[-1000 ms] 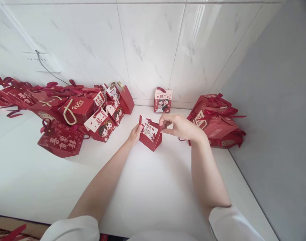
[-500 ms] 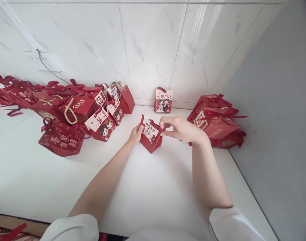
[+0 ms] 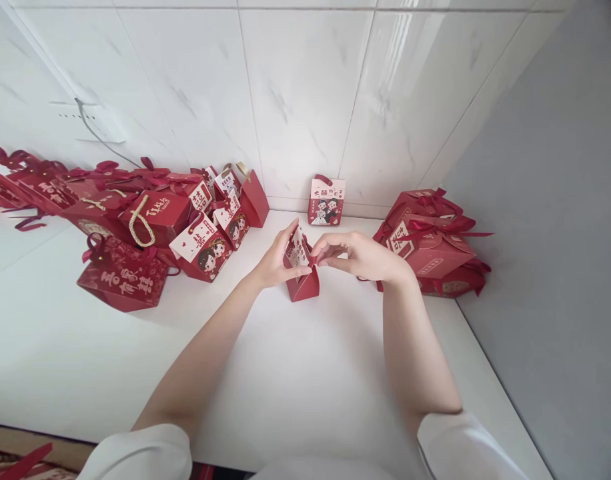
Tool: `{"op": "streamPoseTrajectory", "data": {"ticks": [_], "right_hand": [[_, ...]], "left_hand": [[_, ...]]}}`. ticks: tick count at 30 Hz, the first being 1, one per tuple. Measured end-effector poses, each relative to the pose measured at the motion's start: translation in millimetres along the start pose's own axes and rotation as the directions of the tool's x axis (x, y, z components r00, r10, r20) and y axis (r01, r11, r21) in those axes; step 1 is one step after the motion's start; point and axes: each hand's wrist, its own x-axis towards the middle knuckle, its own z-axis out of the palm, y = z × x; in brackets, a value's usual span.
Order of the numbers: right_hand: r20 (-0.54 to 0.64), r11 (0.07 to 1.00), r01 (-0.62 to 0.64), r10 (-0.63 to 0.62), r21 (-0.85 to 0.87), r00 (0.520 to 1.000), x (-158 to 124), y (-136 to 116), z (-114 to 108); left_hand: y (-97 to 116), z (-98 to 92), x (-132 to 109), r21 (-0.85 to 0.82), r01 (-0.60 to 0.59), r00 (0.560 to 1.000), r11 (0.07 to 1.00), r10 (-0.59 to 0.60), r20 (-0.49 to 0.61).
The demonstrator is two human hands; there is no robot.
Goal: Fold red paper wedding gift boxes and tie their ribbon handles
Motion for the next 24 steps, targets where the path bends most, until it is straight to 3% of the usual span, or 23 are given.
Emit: {"op": "streamPoseTrajectory", "data": {"ticks": [5,12,18,24], "right_hand": [[0.023,0.998,-0.038,0.037,0.058,0.999,3,7,3],[0.021,1.000,0.000,0.001,-0.010,1.000,8,3,8],[-0.004,0.962,0.030,-0.032,-0.272,0.999,6,-9,13],[-0.075,0.850,-0.071,0.038,-0.521,0.996,2,-28,20]], "left_hand": [[7,-2.4,1,0.044,0.044,0.998,0.998,-0.046,0.041],[20,-4.2,1,0.115,0.115,0.993,0.987,-0.117,0.012],[35,-4.4,0,0.184,0.176,0.984,0.967,-0.177,-0.015],[42,-1.4,1,0.250,0.220,0.975,0.943,-0.214,-0.054]]}}
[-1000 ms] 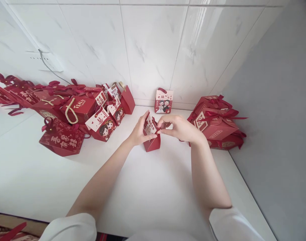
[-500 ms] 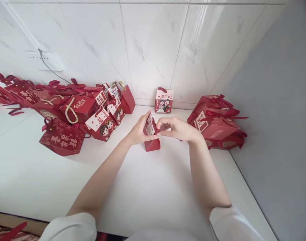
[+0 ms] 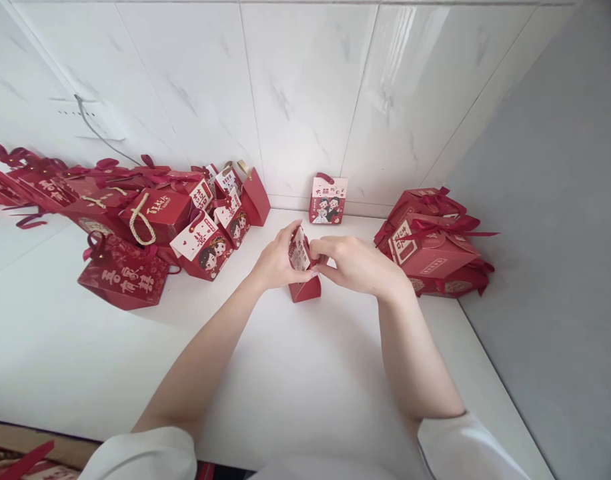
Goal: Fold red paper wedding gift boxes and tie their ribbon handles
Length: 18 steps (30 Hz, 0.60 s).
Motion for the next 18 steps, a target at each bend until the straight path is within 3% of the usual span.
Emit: {"op": "streamPoseTrajectory", "data": {"ticks": [12,18], "right_hand": [[-0.026,0.948,-0.199,0.199,-0.249,0.980,-4,-19,-1],[-0.091,0.970,-0.222,0.213,-0.098,0.973,-7,-10,-3]], "left_hand": [[5,2.2,-1,0.074,0.080,0.997,0.994,-0.078,-0.021],[12,9.1,-1,0.140,0.146,0.988,0.979,-0.136,-0.078]]}}
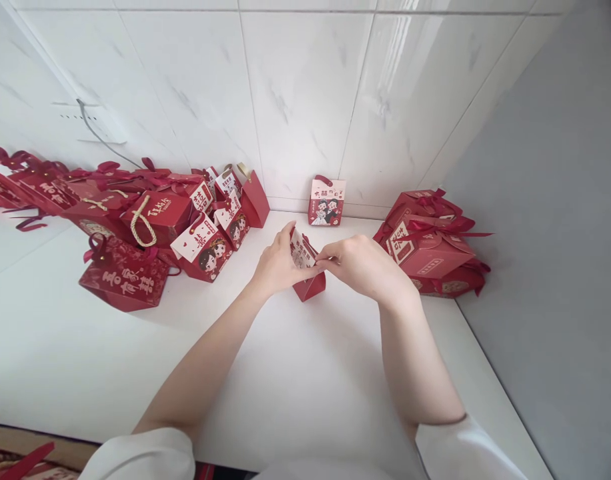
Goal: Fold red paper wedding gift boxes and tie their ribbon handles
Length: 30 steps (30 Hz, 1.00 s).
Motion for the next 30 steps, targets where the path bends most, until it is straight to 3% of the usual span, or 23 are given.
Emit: {"op": "streamPoseTrajectory", "data": {"ticks": [4,9,13,17,30], "right_hand": [[0.013,0.990,-0.082,0.081,0.111,0.997,0,10,-1],[-0.040,0.980,-0.160,0.166,0.117,0.985,1,18,-5],[-0.027,0.977,-0.172,0.176,0.124,0.984,2,18,-7],[-0.032,0.972,-0.190,0.196,0.136,0.980,4,18,-6],[0.013,0.956,-0.174,0.176,0.237,0.984,8,28,-3]], "left_hand": [[7,-5.9,-5,0.063,0.022,0.999,0.998,-0.019,-0.049],[17,-38.1,-14,0.181,-0.012,0.994,0.983,-0.008,0.112],[25,-56.0,-15,0.209,-0.153,0.988,0.966,0.148,0.037],[27,-55.7,-11,0.093,-0.280,0.959,0.955,0.283,-0.017],[19,-46.4,-7,-0.012,-0.237,0.969,0.972,0.235,-0.069]]}}
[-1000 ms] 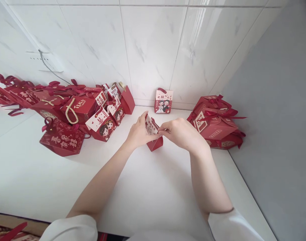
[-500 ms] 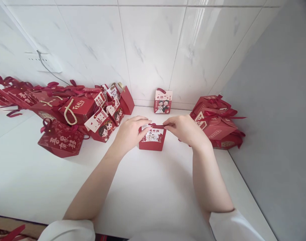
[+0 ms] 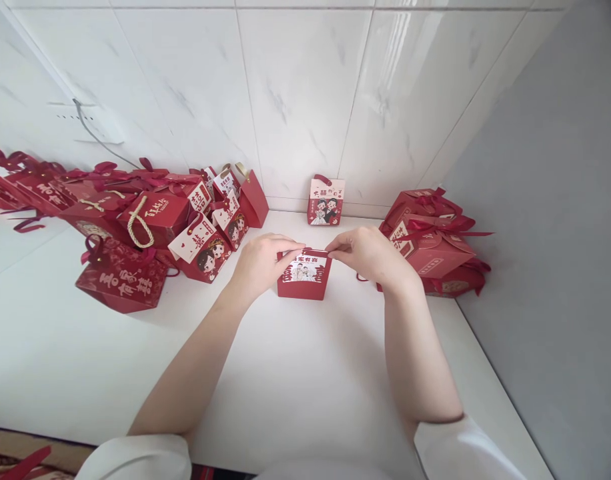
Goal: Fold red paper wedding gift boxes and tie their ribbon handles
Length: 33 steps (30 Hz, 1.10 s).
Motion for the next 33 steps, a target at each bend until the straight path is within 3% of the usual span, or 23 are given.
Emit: {"op": "streamPoseTrajectory", "data": {"ticks": [6,15,22,29,33], "right_hand": [[0.032,1.000,-0.003,0.004,-0.022,0.999,1,5,0],[0.153,0.997,0.061,-0.069,0.056,0.986,-5,5,-3],[0.164,0.993,0.106,-0.114,0.054,0.980,-1,8,-4],[0.145,0.989,0.127,-0.137,0.076,0.980,3,17,-1],[-0.009,0.989,0.115,-0.114,0.097,0.993,2,13,-2]], "left_hand": [[-1,1.2,2,-0.063,0.044,0.999,0.997,-0.044,0.005],[4,4.5,1,-0.087,0.097,0.987,0.991,-0.085,0.138],[-1,4.7,3,-0.141,0.133,0.971,0.981,-0.100,0.216],[-6,20.3,1,-0.202,0.156,0.979,0.967,-0.125,0.158],[-8,17.9,2,-0.356,0.179,0.976,0.917,-0.210,-0.049]]}}
